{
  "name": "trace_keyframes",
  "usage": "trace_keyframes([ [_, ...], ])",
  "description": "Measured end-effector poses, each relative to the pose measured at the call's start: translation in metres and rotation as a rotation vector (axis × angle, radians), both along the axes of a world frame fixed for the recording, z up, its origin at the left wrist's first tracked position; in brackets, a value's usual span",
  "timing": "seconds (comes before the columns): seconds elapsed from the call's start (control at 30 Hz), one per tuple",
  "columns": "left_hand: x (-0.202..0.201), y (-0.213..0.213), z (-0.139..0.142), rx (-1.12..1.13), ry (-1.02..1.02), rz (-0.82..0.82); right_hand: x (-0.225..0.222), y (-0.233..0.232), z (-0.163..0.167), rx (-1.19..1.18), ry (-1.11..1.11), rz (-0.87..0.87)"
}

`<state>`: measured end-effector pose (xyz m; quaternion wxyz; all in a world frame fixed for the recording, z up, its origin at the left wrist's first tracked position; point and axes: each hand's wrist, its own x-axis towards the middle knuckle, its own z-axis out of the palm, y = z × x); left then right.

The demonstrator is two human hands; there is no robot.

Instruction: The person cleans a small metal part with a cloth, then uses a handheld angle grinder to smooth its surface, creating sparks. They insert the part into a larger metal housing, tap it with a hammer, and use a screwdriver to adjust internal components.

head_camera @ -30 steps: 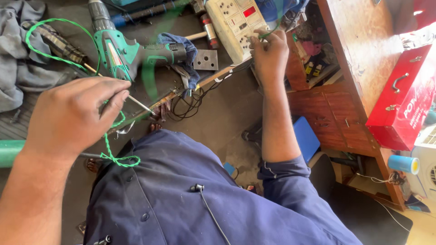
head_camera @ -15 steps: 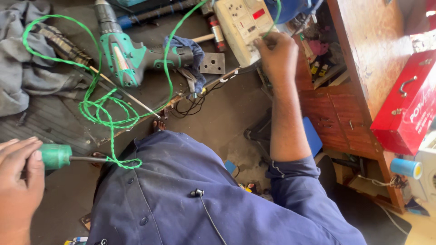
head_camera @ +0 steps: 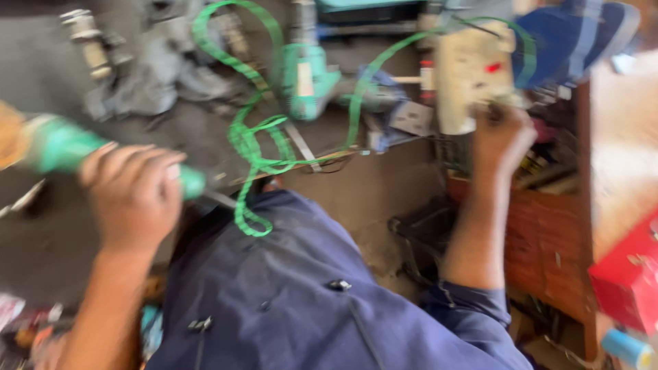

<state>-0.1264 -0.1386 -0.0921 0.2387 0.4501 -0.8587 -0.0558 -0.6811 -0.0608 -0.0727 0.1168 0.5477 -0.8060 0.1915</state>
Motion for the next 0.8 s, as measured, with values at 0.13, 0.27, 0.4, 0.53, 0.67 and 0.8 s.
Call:
trace_keyframes([
  [0.13, 0.006, -0.011, 0.005, 0.059, 0.104, -0.006, 0.004, -0.005, -0.016, 0.018, -0.100, -0.070],
  [0.27, 0.028, -0.011, 0.008, 0.080, 0.183, -0.096, 0.014, -0.004, -0.021, 0.114, -0.087, -0.190],
  [0.4, 0.076, -0.004, 0.008, 0.008, 0.267, -0.160, 0.041, -0.014, 0.001, 0.158, 0.256, -0.216],
  [0.53, 0.145, 0.007, 0.003, 0.037, 0.294, -0.153, 0.163, -0.027, 0.034, -0.092, 0.341, -0.187],
  [0.67, 0.207, 0.010, -0.003, 0.069, 0.287, -0.113, 0.383, -0.037, 0.043, -0.038, -0.206, 0.285],
  [0.8, 0.249, -0.001, -0.002, 0.095, 0.311, -0.153, 0.530, -0.089, 0.038, 0.268, -0.477, 0.520],
])
